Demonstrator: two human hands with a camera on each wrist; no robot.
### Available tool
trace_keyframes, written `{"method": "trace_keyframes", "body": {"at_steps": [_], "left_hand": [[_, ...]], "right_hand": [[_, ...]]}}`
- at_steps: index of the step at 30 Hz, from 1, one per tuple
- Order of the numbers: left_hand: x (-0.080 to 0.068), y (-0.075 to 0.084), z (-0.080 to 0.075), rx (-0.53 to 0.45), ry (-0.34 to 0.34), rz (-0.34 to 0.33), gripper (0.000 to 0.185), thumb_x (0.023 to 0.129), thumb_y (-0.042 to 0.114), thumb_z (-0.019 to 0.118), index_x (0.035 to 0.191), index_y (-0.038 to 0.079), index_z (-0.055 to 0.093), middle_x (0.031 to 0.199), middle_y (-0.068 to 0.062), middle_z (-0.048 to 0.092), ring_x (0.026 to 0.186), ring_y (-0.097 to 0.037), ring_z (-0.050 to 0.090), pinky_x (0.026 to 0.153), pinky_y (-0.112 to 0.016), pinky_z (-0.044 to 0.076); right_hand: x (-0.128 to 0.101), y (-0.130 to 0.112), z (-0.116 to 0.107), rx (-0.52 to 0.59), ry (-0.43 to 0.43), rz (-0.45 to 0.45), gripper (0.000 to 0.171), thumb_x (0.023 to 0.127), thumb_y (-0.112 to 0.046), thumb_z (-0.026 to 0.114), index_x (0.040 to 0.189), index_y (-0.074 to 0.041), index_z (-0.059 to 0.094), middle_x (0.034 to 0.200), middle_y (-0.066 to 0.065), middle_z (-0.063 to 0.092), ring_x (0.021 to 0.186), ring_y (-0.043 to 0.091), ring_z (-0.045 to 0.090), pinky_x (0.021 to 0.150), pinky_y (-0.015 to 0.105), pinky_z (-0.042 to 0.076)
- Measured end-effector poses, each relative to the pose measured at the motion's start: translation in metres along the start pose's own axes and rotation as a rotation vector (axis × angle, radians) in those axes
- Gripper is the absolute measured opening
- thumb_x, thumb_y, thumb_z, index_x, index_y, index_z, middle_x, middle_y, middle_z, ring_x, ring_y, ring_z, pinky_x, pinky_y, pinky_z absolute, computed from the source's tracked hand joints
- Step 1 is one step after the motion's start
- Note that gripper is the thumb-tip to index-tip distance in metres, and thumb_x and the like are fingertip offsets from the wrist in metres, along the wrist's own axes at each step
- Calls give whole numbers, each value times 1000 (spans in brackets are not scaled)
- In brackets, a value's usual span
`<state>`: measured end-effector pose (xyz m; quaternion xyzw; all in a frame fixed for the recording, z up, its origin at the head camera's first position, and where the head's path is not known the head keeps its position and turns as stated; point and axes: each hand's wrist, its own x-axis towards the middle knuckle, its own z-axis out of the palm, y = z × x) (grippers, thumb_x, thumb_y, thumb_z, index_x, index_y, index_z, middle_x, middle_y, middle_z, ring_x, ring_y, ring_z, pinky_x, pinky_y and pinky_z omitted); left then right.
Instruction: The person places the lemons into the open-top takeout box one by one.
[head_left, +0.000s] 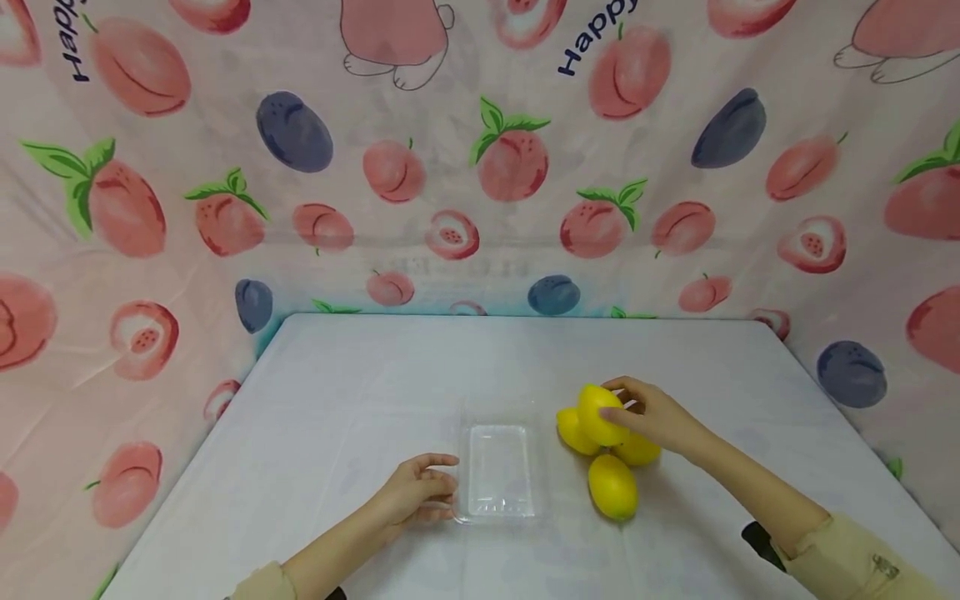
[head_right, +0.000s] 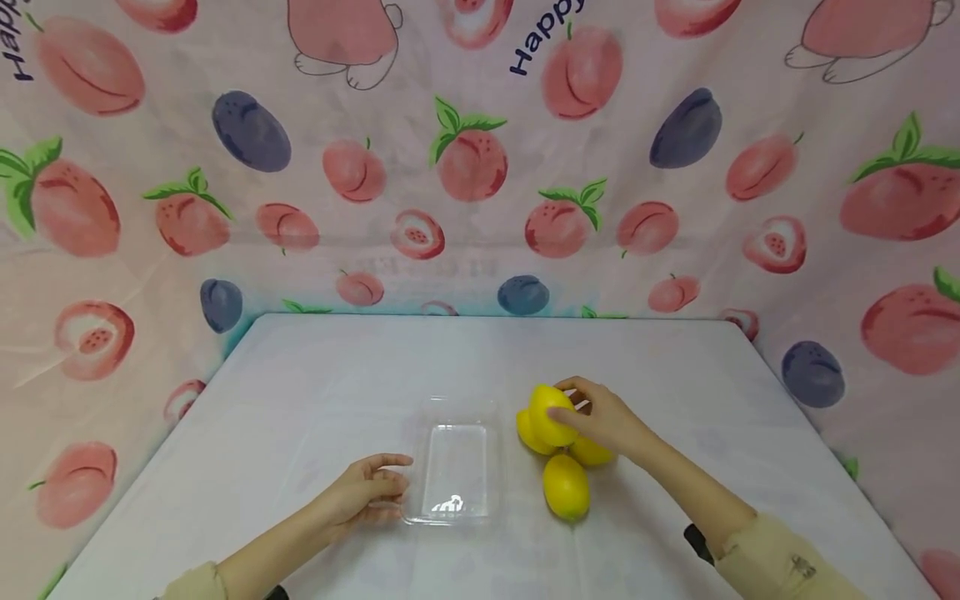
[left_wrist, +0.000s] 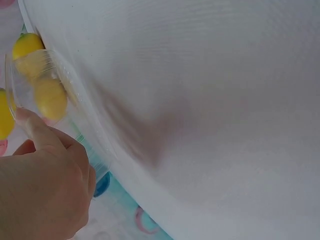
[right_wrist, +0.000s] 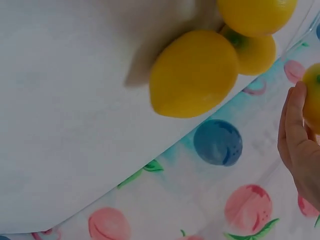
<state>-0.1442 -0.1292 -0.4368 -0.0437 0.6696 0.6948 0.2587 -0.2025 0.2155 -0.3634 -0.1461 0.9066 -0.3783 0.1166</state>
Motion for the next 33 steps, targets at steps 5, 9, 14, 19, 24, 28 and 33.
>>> {"method": "trace_keyframes", "body": {"at_steps": [5,9,14,19,24,28,33], "left_hand": [[-1,3,-4,-19,-44,2,50,90,4,56,135,-6,37,87,1,59,78,-10,59,73,-26,59],[-2,3,-5,-40,-63,8,51,90,3,57,135,-7,35,85,2,58,77,-9,60,74,-26,60],[-3,2,-3,-45,-54,4,51,90,1,57,135,-7,35,84,2,57,76,-9,61,73,-26,60],[-2,4,-2,-36,-51,10,50,89,0,56,134,-7,36,84,2,58,76,-10,61,72,-26,60],[-1,3,-1,-38,-50,8,50,88,-1,57,133,-8,36,81,2,59,75,-9,61,71,-25,60],[-1,3,0,-44,-62,1,51,89,0,57,133,-8,35,81,3,60,74,-8,61,72,-25,60],[-1,5,2,-26,-47,-3,50,89,2,58,133,-7,37,83,1,61,74,-9,61,72,-26,60]], "right_hand": [[14,-16,1,89,-37,89,53,93,-35,57,129,3,46,107,19,57,83,17,58,74,33,59],[26,-27,4,149,-67,153,56,94,-35,55,131,4,42,111,22,57,85,18,61,81,36,58],[39,-37,11,221,-100,210,54,94,-34,55,132,3,42,116,22,57,83,16,64,84,34,58],[50,-47,21,264,-138,218,53,93,-33,57,130,2,44,113,20,59,80,17,65,82,31,58],[57,-58,32,275,-182,205,57,89,-38,62,126,2,45,108,18,60,78,18,66,77,29,59],[63,-62,42,280,-199,223,53,89,-34,62,124,2,46,105,17,60,73,17,66,75,28,59],[71,-64,55,273,-188,254,47,90,-31,62,123,0,48,104,16,60,72,18,65,76,32,59]]}}
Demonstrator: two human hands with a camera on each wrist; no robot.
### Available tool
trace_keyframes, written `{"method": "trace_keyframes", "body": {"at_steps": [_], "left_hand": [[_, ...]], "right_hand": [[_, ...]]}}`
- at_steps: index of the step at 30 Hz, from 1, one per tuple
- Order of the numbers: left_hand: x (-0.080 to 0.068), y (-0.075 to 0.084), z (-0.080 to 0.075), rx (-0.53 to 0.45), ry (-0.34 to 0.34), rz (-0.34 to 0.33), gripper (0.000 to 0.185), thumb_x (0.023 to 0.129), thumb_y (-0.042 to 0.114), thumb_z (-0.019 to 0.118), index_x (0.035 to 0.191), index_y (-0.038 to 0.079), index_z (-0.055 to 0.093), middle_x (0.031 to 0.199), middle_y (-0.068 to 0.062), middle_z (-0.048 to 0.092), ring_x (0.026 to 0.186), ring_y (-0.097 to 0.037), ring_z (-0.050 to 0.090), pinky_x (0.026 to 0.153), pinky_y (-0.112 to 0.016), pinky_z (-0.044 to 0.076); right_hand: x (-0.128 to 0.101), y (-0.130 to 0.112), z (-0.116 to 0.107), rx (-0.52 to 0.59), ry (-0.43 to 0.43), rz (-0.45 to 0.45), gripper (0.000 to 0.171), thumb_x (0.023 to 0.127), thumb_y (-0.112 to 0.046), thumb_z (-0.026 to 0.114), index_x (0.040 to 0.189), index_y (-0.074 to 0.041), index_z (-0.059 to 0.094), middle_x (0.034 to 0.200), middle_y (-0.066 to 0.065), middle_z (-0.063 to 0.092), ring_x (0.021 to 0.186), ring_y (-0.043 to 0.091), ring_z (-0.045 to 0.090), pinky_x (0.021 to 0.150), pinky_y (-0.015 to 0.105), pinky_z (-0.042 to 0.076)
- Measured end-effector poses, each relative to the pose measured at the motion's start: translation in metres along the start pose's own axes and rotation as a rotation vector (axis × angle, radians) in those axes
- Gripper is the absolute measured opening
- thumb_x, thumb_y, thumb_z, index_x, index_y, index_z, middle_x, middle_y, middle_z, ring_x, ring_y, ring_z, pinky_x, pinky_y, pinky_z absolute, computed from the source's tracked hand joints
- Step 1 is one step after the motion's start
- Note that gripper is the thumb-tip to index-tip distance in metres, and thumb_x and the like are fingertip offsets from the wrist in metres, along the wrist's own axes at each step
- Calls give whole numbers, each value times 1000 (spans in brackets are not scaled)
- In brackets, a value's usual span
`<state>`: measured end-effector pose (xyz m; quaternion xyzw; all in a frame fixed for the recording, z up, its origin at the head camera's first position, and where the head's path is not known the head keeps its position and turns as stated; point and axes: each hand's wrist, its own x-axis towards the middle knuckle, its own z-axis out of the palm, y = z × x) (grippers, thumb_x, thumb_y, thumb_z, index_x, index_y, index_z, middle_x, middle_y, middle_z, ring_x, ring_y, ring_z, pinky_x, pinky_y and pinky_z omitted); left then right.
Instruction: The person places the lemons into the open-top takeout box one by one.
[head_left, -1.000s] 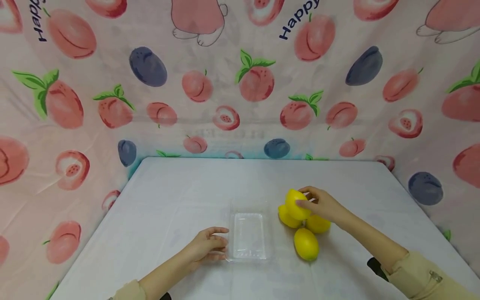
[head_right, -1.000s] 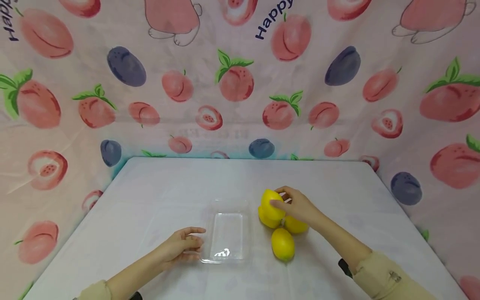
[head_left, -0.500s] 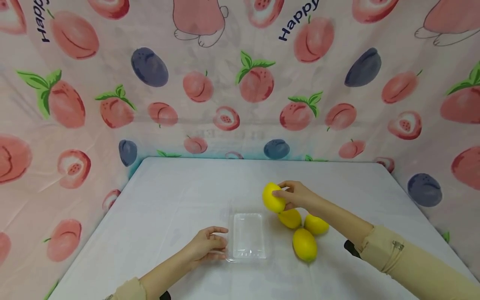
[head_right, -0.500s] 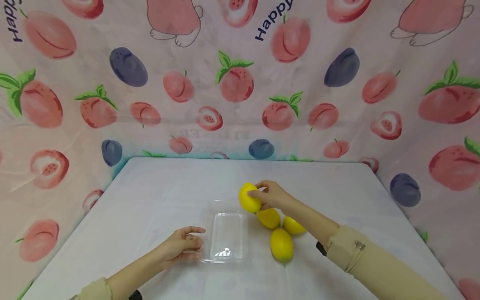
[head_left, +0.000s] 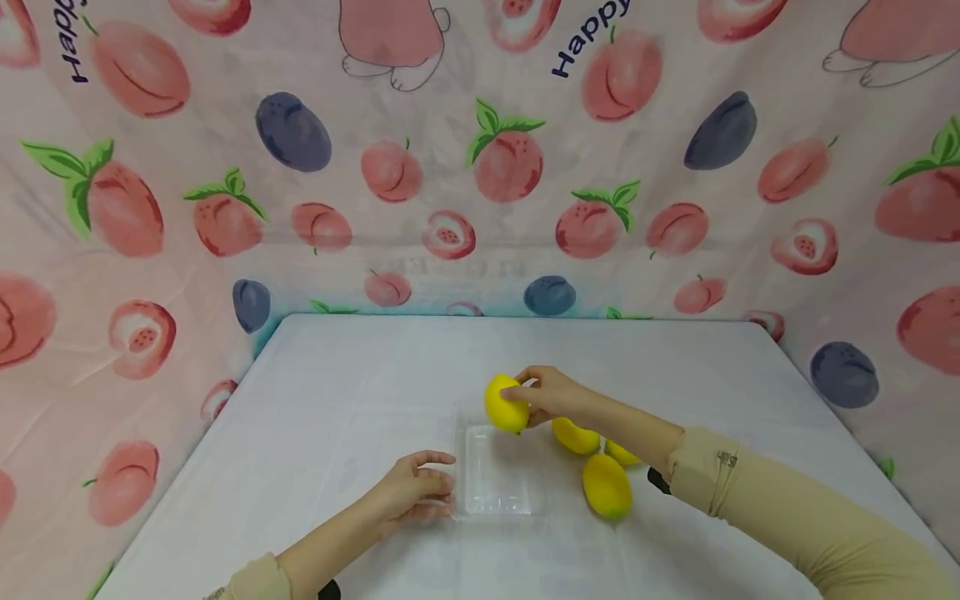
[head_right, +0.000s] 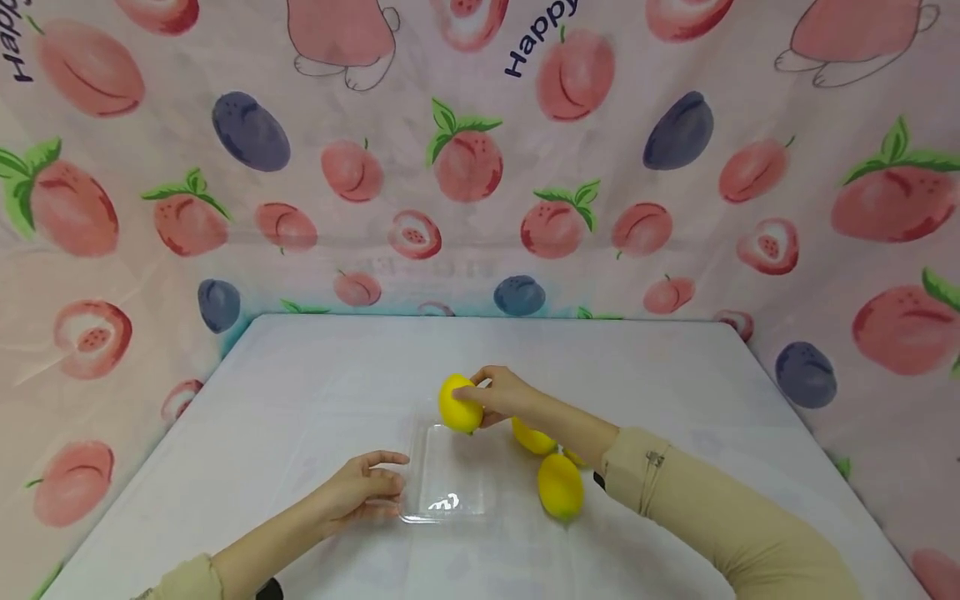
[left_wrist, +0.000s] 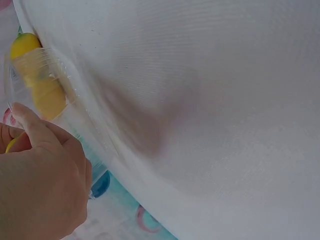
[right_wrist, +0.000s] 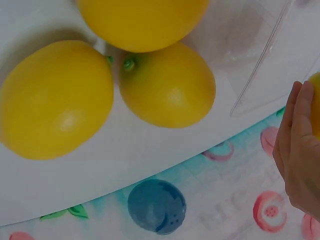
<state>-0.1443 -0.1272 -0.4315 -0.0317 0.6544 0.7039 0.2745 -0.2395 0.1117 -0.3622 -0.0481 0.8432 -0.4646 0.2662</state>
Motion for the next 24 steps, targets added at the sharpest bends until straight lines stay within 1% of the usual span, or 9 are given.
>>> {"method": "trace_keyframes", "body": {"at_steps": [4,8,12,15,19,24], "left_hand": [[1,2,1,2,7,3,49,89,1,57,133,-7,37,85,0,59,75,-10,61,72,-25,60],[1,1,2,3,7,2,48,89,0,56,133,-8,37,85,0,59,76,-10,61,72,-25,59],[3,2,3,3,9,9,48,89,1,57,133,-8,38,85,-1,59,75,-10,61,71,-25,59],[3,2,4,1,6,8,49,89,1,58,133,-7,38,86,-1,60,75,-10,61,71,-25,60],[2,1,4,-3,3,-1,48,89,2,58,133,-7,38,87,-1,60,75,-10,61,71,-25,60],[3,0,3,4,5,6,48,89,1,57,132,-7,38,85,0,59,75,-11,60,71,-25,60]], "right_hand": [[7,-2,8,-8,20,19,46,90,-30,62,123,-1,49,104,16,59,74,18,65,76,33,59],[12,-2,17,30,38,70,47,90,-30,63,123,0,48,106,17,56,74,18,66,75,33,60],[17,1,27,63,52,109,48,89,-30,64,122,1,48,106,16,54,69,18,64,71,30,60],[16,4,35,56,51,113,48,89,-31,65,120,2,49,102,15,55,64,17,63,68,30,60],[15,7,43,38,57,114,47,87,-30,67,117,2,50,98,14,56,59,17,62,67,32,60],[21,11,48,26,72,114,47,87,-31,67,117,2,51,97,14,56,59,16,61,67,32,60]]}}
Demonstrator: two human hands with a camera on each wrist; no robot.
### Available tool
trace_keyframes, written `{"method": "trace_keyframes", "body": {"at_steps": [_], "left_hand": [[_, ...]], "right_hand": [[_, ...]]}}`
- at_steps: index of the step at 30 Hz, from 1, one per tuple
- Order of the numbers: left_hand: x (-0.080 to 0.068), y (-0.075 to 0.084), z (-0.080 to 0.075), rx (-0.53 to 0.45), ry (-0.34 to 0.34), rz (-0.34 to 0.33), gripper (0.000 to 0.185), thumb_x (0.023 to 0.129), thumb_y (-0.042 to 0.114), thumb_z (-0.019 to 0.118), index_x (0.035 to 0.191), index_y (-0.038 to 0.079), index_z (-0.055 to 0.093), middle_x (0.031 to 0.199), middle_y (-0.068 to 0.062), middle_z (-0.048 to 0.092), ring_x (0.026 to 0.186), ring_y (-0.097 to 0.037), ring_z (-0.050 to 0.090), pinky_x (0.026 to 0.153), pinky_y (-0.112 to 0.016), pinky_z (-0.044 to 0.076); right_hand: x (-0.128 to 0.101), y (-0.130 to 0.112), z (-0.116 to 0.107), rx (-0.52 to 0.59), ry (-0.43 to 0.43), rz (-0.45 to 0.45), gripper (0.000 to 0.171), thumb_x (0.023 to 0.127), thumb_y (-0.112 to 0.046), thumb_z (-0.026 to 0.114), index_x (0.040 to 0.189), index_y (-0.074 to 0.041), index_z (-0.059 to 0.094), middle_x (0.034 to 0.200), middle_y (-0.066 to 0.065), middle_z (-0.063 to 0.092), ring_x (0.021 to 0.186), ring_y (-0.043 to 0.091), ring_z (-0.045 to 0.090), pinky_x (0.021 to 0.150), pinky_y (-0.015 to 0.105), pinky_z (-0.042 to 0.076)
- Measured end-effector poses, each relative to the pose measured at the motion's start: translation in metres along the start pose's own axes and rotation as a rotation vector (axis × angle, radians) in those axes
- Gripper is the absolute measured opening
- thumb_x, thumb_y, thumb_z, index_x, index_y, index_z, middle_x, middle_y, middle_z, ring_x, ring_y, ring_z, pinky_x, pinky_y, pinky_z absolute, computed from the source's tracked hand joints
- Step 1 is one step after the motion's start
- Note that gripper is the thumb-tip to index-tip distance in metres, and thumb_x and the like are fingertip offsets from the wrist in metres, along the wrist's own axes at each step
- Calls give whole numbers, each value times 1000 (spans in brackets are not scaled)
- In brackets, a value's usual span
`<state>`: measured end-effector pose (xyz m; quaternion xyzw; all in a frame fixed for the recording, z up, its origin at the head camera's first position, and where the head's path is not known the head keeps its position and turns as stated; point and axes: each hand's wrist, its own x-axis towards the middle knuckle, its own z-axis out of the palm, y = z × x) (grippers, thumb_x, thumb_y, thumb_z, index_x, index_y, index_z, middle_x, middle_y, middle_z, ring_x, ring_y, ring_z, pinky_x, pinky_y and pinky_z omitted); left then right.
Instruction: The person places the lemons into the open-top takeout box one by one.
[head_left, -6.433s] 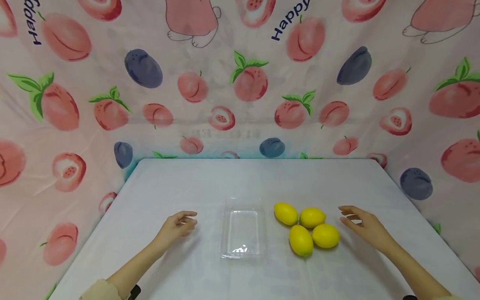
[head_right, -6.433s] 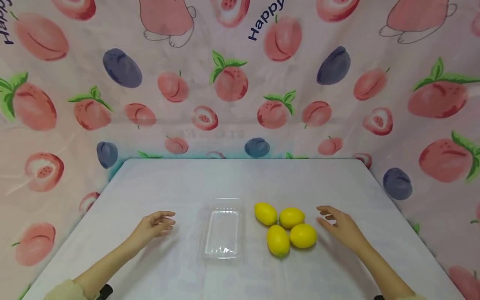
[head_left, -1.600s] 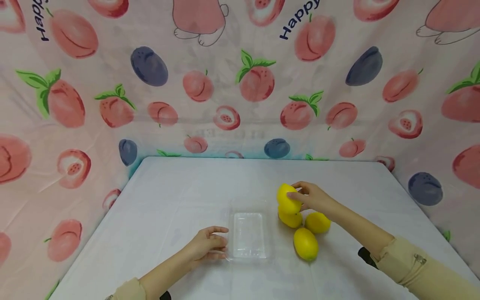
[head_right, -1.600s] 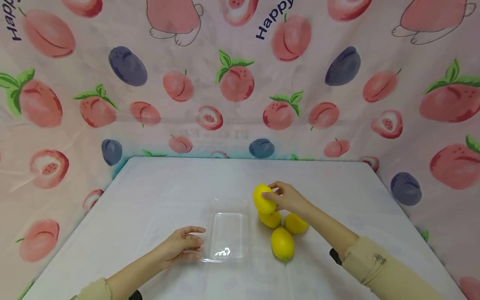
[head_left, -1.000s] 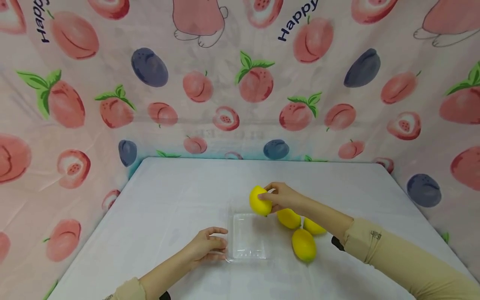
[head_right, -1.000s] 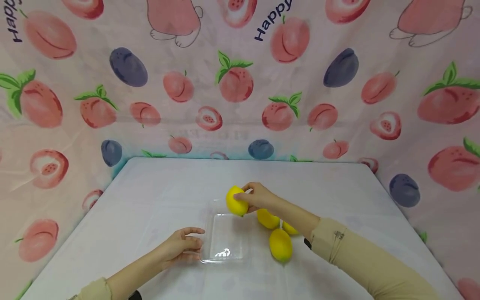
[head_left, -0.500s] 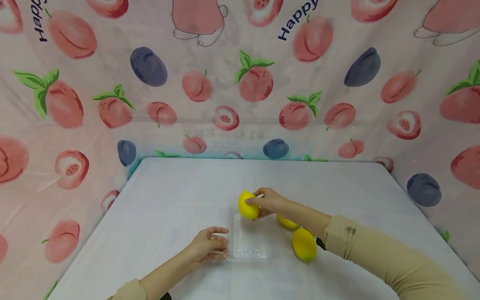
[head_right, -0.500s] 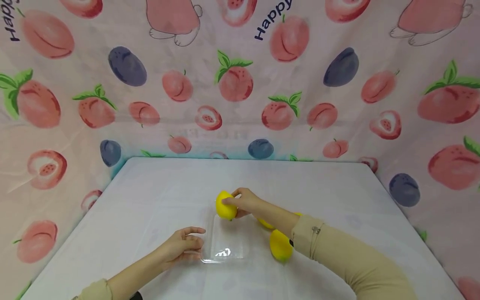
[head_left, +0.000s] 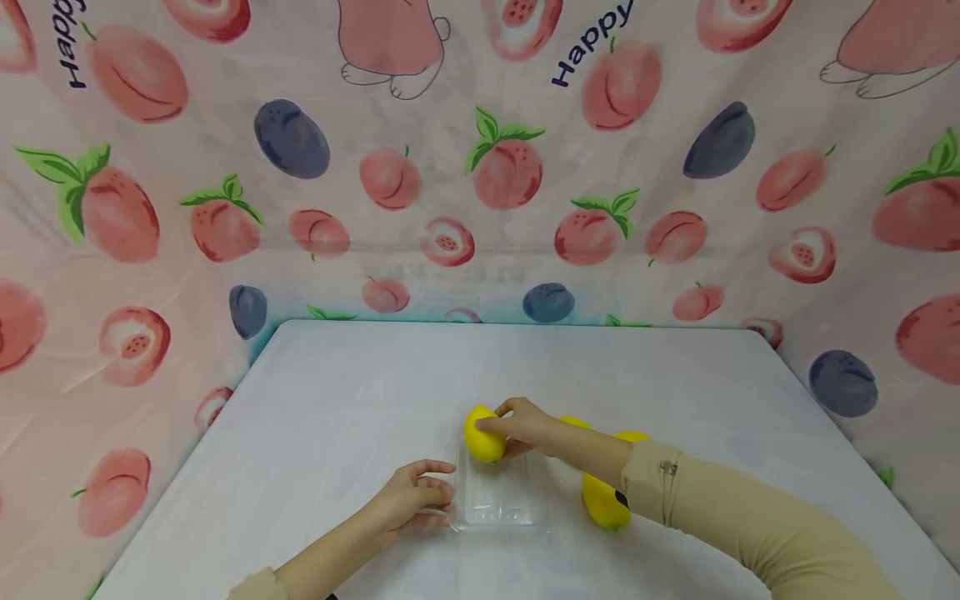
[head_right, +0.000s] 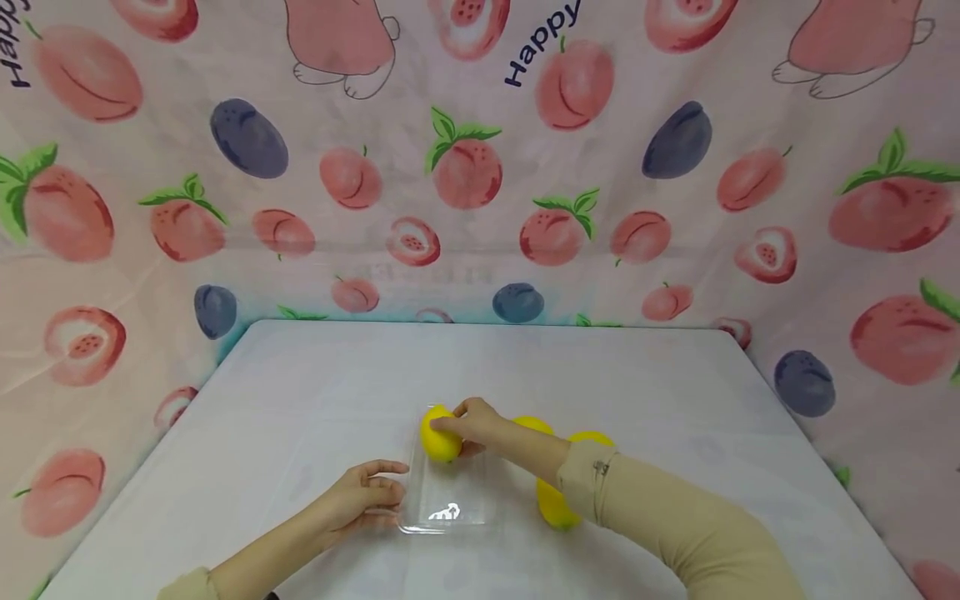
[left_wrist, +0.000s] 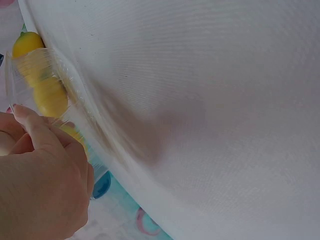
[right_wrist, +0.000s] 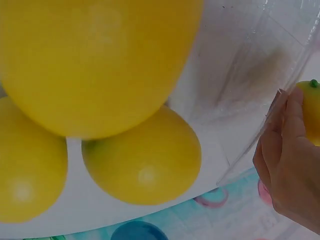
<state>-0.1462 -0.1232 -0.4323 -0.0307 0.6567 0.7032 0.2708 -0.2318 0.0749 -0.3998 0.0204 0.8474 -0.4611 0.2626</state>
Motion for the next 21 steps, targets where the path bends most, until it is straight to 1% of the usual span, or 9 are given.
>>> {"method": "trace_keyframes", "body": {"at_steps": [5,13,18,21], "left_hand": [[0,-1,1,2,-4,1,47,88,0,57,131,-7,39,85,0,60,74,-10,61,69,-24,59],[-1,-1,2,1,26,-5,44,88,-3,58,128,-6,40,86,-3,60,72,-10,61,67,-24,59],[-1,-1,3,-13,44,-9,46,85,-4,61,126,-6,41,83,-3,60,70,-10,60,64,-24,59],[0,-1,3,-18,39,-8,46,85,-5,61,126,-6,41,80,0,59,70,-10,60,63,-24,59]], "right_hand": [[3,3,6,-8,-6,17,49,87,-30,66,119,3,50,98,14,56,63,17,61,70,31,60],[2,3,8,-32,-12,22,48,89,-30,64,122,2,49,100,13,57,69,18,60,71,30,60],[-1,2,6,-65,-52,39,51,88,-26,66,128,-1,47,104,13,56,70,18,59,72,28,59],[-3,0,4,-74,-80,43,56,87,-23,67,133,-1,44,109,13,54,70,18,58,75,30,59]]}}
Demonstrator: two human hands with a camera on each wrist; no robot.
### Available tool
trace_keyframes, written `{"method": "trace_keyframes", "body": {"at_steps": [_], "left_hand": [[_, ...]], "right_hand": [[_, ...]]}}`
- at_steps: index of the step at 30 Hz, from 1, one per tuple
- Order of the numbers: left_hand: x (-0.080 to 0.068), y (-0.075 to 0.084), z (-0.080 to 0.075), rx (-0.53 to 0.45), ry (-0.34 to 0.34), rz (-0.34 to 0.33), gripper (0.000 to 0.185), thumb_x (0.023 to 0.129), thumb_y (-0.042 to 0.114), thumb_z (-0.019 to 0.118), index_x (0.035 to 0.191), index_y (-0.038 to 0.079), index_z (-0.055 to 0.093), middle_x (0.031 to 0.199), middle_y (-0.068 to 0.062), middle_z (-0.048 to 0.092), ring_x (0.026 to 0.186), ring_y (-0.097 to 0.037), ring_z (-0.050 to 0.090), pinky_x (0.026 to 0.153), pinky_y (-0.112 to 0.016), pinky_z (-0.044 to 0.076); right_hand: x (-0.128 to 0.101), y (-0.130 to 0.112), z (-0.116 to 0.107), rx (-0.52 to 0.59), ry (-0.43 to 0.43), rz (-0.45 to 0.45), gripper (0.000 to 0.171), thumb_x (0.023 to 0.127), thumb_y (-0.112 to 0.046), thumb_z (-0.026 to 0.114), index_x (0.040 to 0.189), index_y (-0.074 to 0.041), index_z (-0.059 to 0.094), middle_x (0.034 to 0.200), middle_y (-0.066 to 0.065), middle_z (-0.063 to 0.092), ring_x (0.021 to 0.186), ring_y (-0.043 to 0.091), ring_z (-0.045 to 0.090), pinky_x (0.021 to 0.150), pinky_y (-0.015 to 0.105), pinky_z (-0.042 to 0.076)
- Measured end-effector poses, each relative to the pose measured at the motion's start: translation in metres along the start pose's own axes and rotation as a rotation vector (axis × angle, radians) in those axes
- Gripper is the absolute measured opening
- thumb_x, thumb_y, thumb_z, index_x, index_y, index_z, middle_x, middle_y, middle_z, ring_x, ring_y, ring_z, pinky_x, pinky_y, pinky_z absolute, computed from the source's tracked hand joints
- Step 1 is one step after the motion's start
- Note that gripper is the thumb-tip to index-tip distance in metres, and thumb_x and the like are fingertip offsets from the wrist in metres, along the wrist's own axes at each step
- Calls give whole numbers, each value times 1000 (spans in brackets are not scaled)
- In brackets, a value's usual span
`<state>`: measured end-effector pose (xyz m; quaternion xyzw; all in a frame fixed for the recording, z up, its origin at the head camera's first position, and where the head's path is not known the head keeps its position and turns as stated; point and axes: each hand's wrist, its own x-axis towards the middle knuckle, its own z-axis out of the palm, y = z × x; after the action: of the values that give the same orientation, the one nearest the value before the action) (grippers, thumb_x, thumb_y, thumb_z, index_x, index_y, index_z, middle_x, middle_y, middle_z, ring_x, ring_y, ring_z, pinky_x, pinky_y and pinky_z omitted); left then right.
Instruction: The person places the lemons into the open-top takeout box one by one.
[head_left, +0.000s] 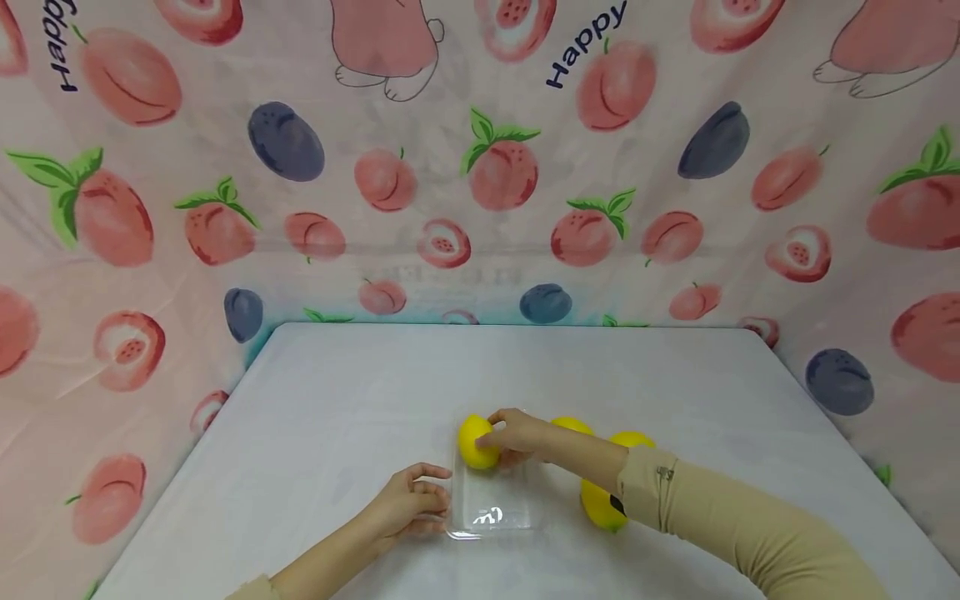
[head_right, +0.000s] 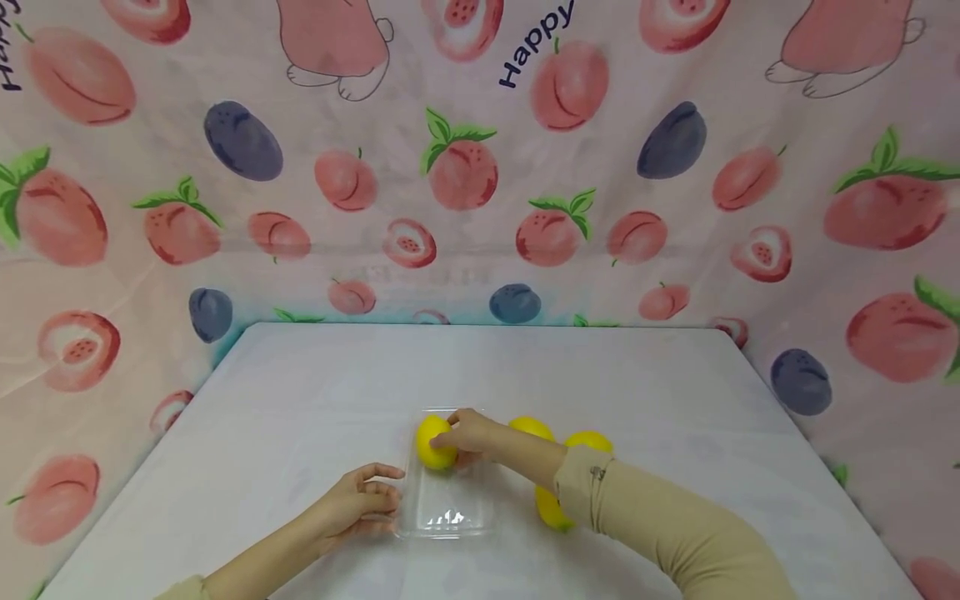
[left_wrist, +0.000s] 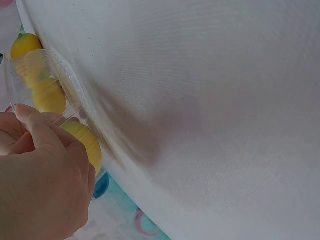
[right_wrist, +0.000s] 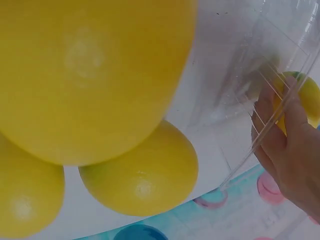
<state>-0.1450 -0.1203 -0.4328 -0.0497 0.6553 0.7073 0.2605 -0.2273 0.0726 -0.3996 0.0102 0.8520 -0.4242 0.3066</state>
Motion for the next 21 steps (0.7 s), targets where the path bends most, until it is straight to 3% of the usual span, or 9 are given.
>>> {"method": "trace_keyframes", "body": {"at_steps": [12,21], "left_hand": [[-1,-1,0,10,18,-8,45,86,-6,59,127,-5,42,81,1,60,70,-10,60,64,-24,60],[-1,-2,-1,6,11,-5,47,86,-6,59,128,-6,41,81,1,61,71,-9,61,64,-25,60]], "right_hand": [[-4,-2,-6,85,-12,-56,51,87,-14,65,131,1,45,125,23,51,93,27,59,85,39,57],[-8,-1,-11,36,-8,-112,46,87,-14,65,127,1,48,121,21,53,93,26,57,86,42,57]]}}
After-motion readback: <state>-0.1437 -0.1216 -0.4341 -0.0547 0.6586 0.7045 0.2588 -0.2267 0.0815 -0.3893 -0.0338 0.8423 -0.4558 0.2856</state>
